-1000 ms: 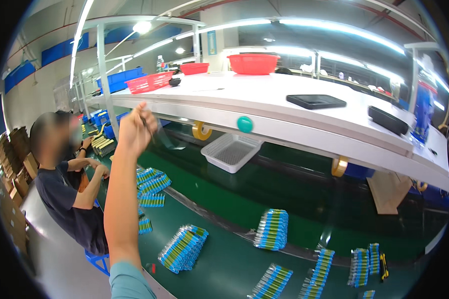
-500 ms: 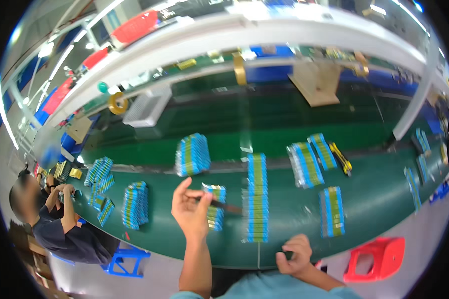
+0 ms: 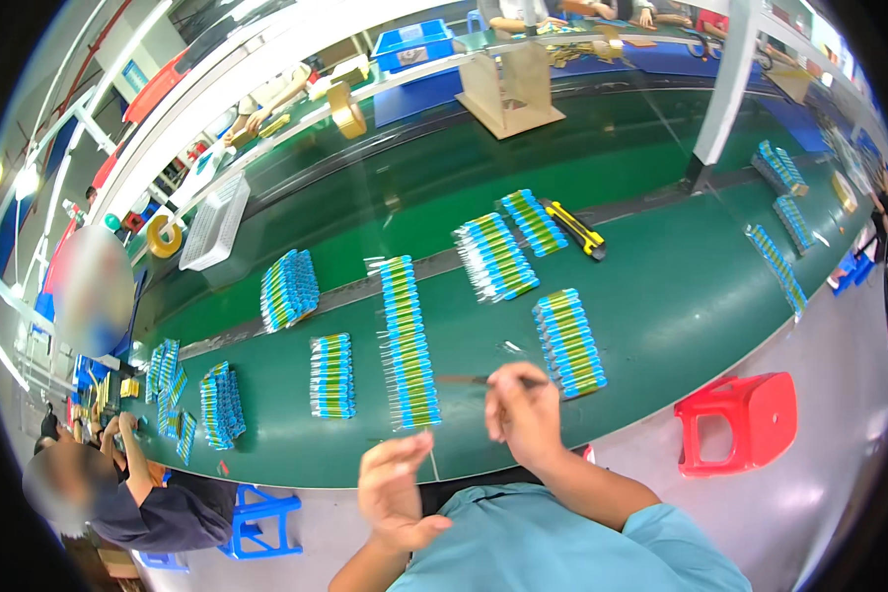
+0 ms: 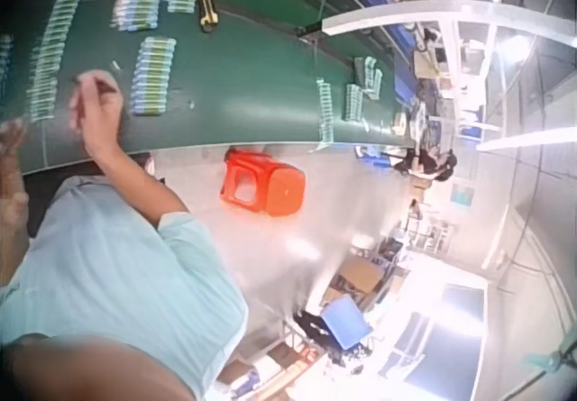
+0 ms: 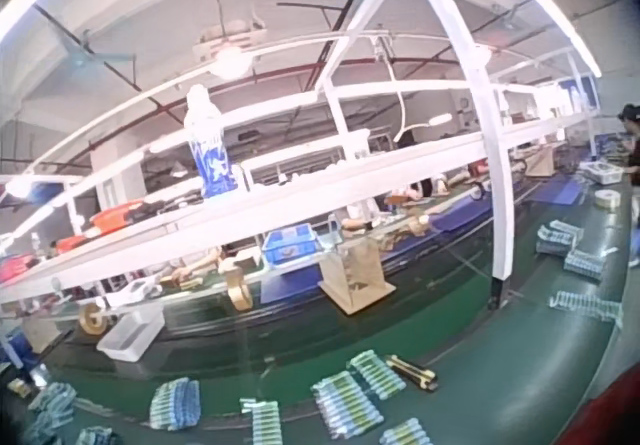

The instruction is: Packaging small blue and yellow items into plastic sleeves on a conveyor belt.

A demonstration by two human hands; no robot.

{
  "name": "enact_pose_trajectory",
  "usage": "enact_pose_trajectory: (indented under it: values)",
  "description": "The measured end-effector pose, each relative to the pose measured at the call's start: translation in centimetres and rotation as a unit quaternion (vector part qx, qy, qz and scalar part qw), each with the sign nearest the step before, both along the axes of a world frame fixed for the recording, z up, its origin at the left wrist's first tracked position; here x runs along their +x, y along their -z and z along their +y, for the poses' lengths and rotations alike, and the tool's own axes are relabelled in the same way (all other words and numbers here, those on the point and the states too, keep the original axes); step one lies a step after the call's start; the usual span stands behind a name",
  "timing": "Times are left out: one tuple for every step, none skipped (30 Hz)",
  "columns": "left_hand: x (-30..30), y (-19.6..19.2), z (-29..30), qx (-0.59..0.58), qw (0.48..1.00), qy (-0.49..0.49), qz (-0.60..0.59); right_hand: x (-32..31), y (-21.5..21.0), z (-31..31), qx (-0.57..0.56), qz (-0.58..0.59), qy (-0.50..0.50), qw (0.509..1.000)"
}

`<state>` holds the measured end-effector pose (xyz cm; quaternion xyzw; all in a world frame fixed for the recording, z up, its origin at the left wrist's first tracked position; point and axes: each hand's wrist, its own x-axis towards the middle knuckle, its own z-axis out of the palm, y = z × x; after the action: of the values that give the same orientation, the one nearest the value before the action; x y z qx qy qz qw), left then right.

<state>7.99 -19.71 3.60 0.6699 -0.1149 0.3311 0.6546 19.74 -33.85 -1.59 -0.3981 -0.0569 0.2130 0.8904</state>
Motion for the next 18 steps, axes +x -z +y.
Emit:
enact_pose_trajectory:
  values:
    - [-0.2, 0.6, 0.8, 0.084, 0.995, -0.03, -0.039, 0.7, 0.3, -0.6, 0.133, 0.074, 0.001, 0.988]
    - [-1.1, 1.6, 1.7, 0.084, 0.995, -0.022, -0.039, 0.5, 0.0, -1.2, 0.134, 0.073, 0.008, 0.988]
    - [-1.7, 2.5, 2.8, 0.147, 0.989, -0.035, 0.007, 0.7, -0.3, -1.7, 0.128, 0.034, 0.02, 0.991]
    - [-2.1, 3.3, 3.4, 0.209, 0.975, -0.048, 0.052, 0.7, -0.5, -2.2, 0.121, -0.005, 0.033, 0.992]
    - [-2.1, 3.8, 2.8, 0.184, 0.978, -0.078, 0.066, 0.5, -0.5, -2.4, 0.143, -0.009, 0.014, 0.99]
    - [-2.4, 4.5, 2.9, 0.186, 0.978, -0.074, 0.062, 0.1, -0.9, -2.6, 0.144, -0.013, 0.019, 0.989]
    - [-3.0, 5.5, 3.2, 0.208, 0.971, -0.071, 0.097, -0.3, -1.3, -2.7, 0.121, -0.029, 0.035, 0.992]
    - [-3.5, 6.0, 3.1, 0.227, 0.962, -0.068, 0.133, -0.7, -1.5, -3.0, 0.096, -0.043, 0.05, 0.993]
    - [-3.9, 6.4, 3.0, 0.227, 0.961, -0.068, 0.145, -1.1, -1.5, -3.1, 0.093, -0.045, 0.054, 0.993]
    - [-4.0, 6.7, 3.1, 0.225, 0.962, -0.065, 0.143, -1.5, -1.4, -3.0, 0.064, -0.075, 0.068, 0.993]
    - [-4.2, 6.9, 3.1, 0.224, 0.962, -0.068, 0.142, -1.9, -1.4, -3.1, 0.033, -0.103, 0.081, 0.991]
    - [-4.3, 7.0, 3.2, 0.223, 0.962, -0.071, 0.142, -2.3, -1.2, -3.3, 0.027, -0.105, 0.082, 0.991]
    - [-4.6, 7.0, 3.2, 0.224, 0.962, -0.071, 0.141, -2.7, -0.9, -3.5, -0.045, -0.119, 0.1, 0.987]
    - [-4.5, 7.0, 3.4, 0.22, 0.963, -0.071, 0.138, -2.7, -1.1, -3.4, -0.116, -0.134, 0.117, 0.977]
    - [-4.5, 7.1, 3.5, 0.211, 0.965, -0.066, 0.141, -2.9, -2.0, -3.1, -0.131, -0.128, 0.132, 0.974]
    - [-4.4, 7.1, 3.6, 0.203, 0.967, -0.061, 0.144, -2.9, -2.5, -3.0, -0.133, -0.132, 0.131, 0.973]
    - [-4.4, 7.1, 3.6, 0.2, 0.967, -0.064, 0.143, -2.9, -2.8, -2.7, -0.128, -0.132, 0.141, 0.973]
    - [-4.3, 6.8, 3.6, 0.214, 0.964, -0.057, 0.145, -2.9, -2.9, -2.5, -0.122, -0.132, 0.151, 0.972]
